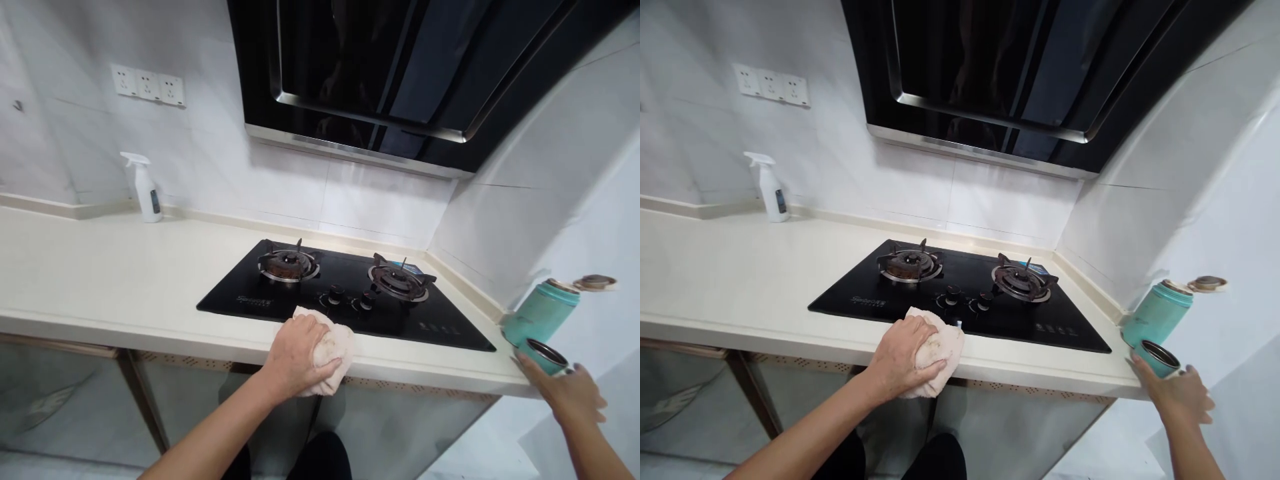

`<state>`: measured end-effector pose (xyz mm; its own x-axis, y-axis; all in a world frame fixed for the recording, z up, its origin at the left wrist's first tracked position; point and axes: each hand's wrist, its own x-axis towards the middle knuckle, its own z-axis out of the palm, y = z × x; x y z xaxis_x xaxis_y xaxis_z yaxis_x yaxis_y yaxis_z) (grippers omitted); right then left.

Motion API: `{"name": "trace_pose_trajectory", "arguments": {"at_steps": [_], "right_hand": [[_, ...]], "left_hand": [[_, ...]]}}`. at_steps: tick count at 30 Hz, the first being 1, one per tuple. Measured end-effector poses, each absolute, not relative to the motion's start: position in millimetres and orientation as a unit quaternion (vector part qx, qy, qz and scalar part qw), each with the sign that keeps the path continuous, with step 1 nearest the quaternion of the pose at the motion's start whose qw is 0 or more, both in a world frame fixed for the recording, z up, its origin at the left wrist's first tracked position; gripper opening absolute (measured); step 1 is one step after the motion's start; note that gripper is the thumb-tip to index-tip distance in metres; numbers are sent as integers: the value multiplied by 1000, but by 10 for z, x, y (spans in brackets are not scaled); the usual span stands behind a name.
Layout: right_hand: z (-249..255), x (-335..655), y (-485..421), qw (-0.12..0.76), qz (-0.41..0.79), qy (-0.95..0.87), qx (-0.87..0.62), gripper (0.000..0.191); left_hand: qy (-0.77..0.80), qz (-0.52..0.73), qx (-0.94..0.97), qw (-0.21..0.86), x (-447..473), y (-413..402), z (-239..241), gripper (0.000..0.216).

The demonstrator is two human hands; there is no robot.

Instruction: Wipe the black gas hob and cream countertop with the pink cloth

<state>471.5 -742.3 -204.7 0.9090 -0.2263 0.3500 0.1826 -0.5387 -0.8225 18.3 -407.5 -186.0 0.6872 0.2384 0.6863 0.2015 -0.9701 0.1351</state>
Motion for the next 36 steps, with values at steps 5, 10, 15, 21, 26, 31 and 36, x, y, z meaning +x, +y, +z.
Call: {"name": "trace_pose_trajectory", "arguments": {"at_steps": [5,10,15,21,26,31,36], "right_hand": [[-1956,3842,-6973,485,-227,-109,-837,83],[-1873,2209,-6061,529,-87,-495,-684,48],[-2084,1362,-5397,395,-161,-665,-613,66],[-2190,1419,-5197,361,-210,-663,-621,77],[-1918,1477,-5039,395,-163,-663,-615,34],[-1595,1692,-4758,435,-249,-592,-631,31],[-1680,1697,-4630,284,-201,-619,-705,53]], "left_hand": [[180,353,917,35,358,-4247,-1924,45],[187,362,913,32,602,-4443,-1982,59],[138,335,926,111,447,-4305,-1992,32],[160,348,923,50,-450,-3624,-2169,80],[261,379,888,11,-964,-3012,-2028,45],[367,353,860,-29,-1066,-2774,-1832,41],[407,305,860,-46,-1006,-2820,-1821,48]]}}
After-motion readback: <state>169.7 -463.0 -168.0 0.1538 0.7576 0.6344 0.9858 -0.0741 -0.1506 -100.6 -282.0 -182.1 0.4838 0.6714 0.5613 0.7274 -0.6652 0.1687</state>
